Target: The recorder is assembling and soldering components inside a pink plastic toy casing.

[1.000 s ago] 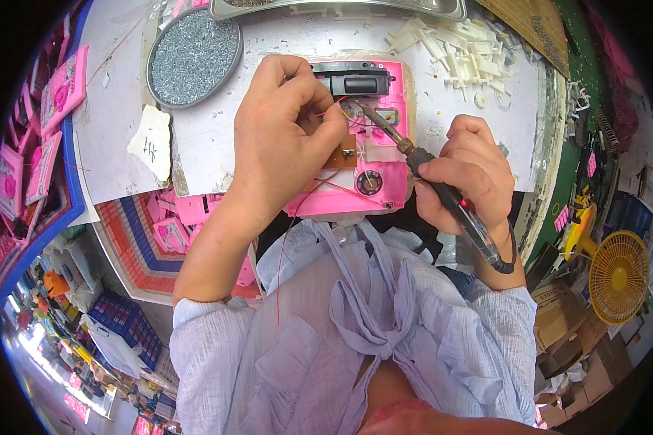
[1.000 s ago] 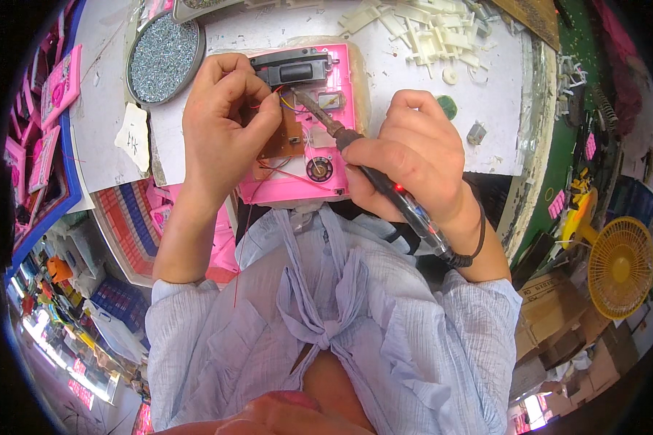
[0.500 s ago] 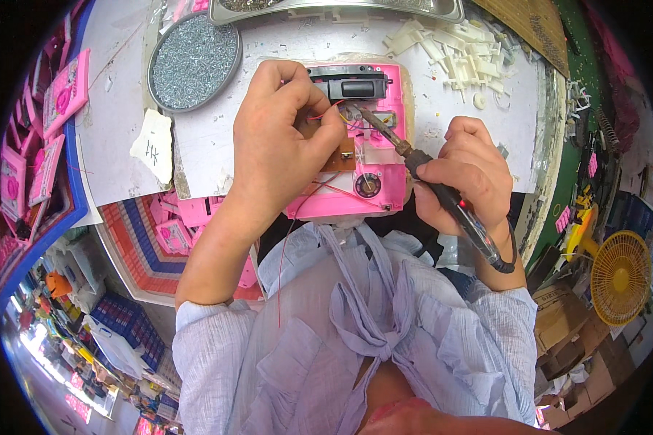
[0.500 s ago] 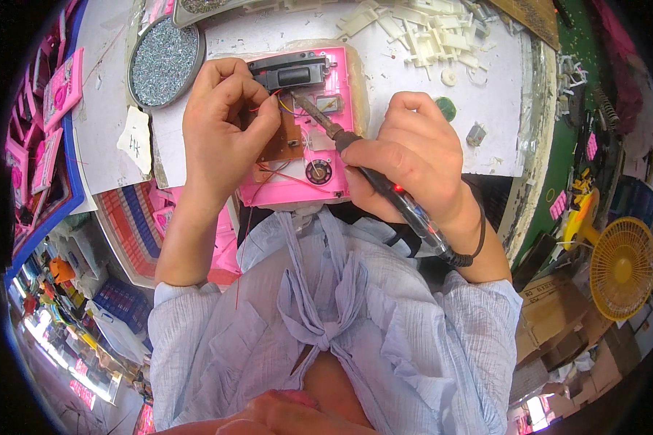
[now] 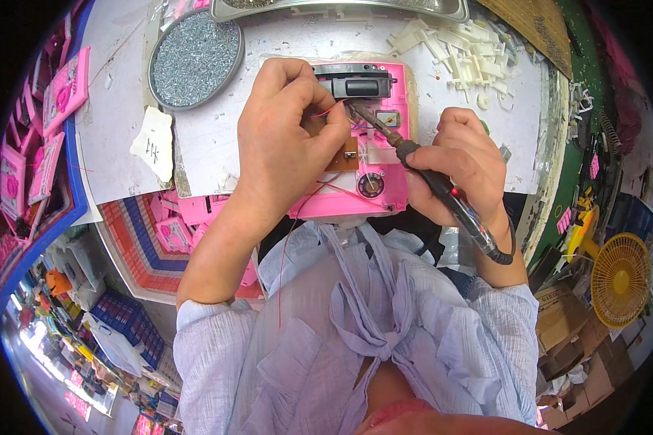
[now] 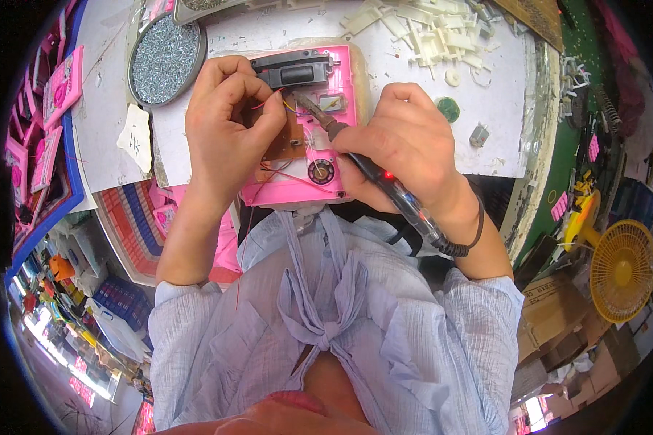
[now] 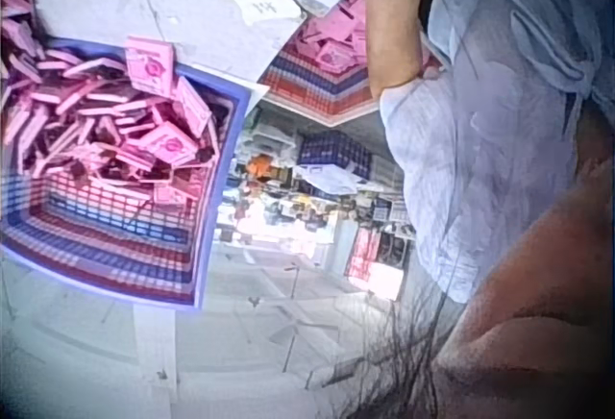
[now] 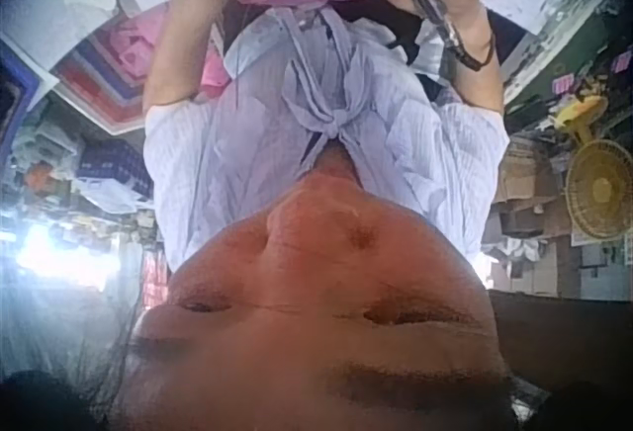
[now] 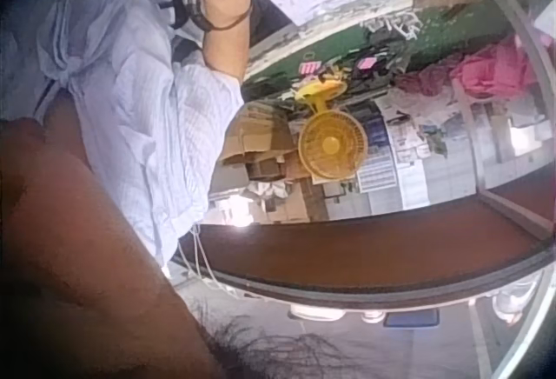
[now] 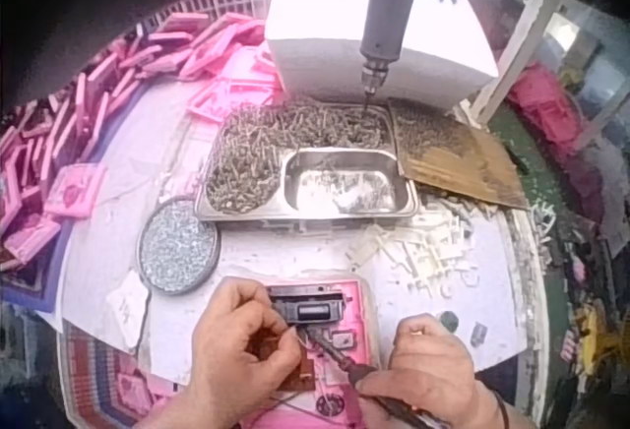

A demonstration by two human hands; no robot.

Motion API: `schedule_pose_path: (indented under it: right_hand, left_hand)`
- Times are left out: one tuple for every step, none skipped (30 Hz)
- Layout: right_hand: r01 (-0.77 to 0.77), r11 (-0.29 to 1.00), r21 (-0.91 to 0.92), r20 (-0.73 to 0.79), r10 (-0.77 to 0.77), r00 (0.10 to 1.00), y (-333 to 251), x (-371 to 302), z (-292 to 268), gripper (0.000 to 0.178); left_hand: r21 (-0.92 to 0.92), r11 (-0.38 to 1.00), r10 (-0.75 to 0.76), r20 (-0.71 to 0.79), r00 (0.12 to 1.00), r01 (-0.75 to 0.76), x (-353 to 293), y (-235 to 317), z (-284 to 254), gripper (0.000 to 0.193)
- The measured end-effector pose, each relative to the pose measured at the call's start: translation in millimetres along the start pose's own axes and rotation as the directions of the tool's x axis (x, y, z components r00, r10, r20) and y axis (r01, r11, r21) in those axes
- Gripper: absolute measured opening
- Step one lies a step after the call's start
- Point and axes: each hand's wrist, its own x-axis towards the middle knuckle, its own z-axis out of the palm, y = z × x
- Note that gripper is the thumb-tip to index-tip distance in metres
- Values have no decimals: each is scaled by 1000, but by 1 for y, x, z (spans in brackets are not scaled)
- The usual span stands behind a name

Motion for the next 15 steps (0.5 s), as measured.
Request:
schedule_pose_path:
  right_hand:
    - [-1,1000,4,-1,1,1000,0,0,0,39]
    - [0,1000,4,-1,0,1000,0,1,0,38]
    - [2,1000,4,-1,-2,1000,0,1,0,38]
    - [4,1000,5,-1,-4,1000,0,1,0,38]
    - [3,1000,2,3,-3,1000,0,2,0,38]
    - [2,1000,0,6,-2,1000,0,2,0,38]
    - [2,1000,-3,8,-2,1000,0,2,-1,37]
    - [3,1000,-3,6,-3,1000,0,2,-1,37]
    - [4,1000,-3,4,-4,1000,1,1,-1,37]
    - [5,1000,-3,1,-5,1000,1,1,-1,37]
    - [10,1000,-4,-2,-10,1000,1,1,-1,37]
    - [16,1000,-5,-6,-16,1000,2,1,-1,37]
    - [21,1000,-7,-9,-21,1000,3,1,-1,37]
    - [24,1000,-5,-9,-24,1000,3,1,-1,37]
    - [26,1000,-3,-10,-26,1000,3,1,-1,37]
  left_hand:
    - [2,1000,9,-5,1000,-9,0,0,0,12]
    - [4,1000,18,-11,1000,-18,0,-1,0,12]
    - [7,1000,27,-16,1000,-27,0,-1,0,12]
    - [10,999,35,-16,999,-34,0,-2,1,12]
    - [13,999,42,-17,999,-42,0,-3,1,12]
    - [17,999,50,-18,999,-50,-1,-3,1,12]
    - [14,999,48,-19,999,-48,-1,-3,1,12]
    - [12,999,47,-21,999,-46,-1,-2,1,12]
    - [10,999,45,-23,999,-45,-1,-2,1,12]
    - [14,998,53,-27,998,-53,-1,-2,2,12]
    - [18,998,62,-32,998,-61,-1,-2,2,12]
    - [23,997,71,-36,997,-70,0,-3,3,12]
    - [17,998,67,-38,997,-66,-1,-2,3,12]
    - [12,998,63,-39,997,-63,-1,-2,3,12]
    - [7,998,59,-40,997,-59,-1,-2,3,12]
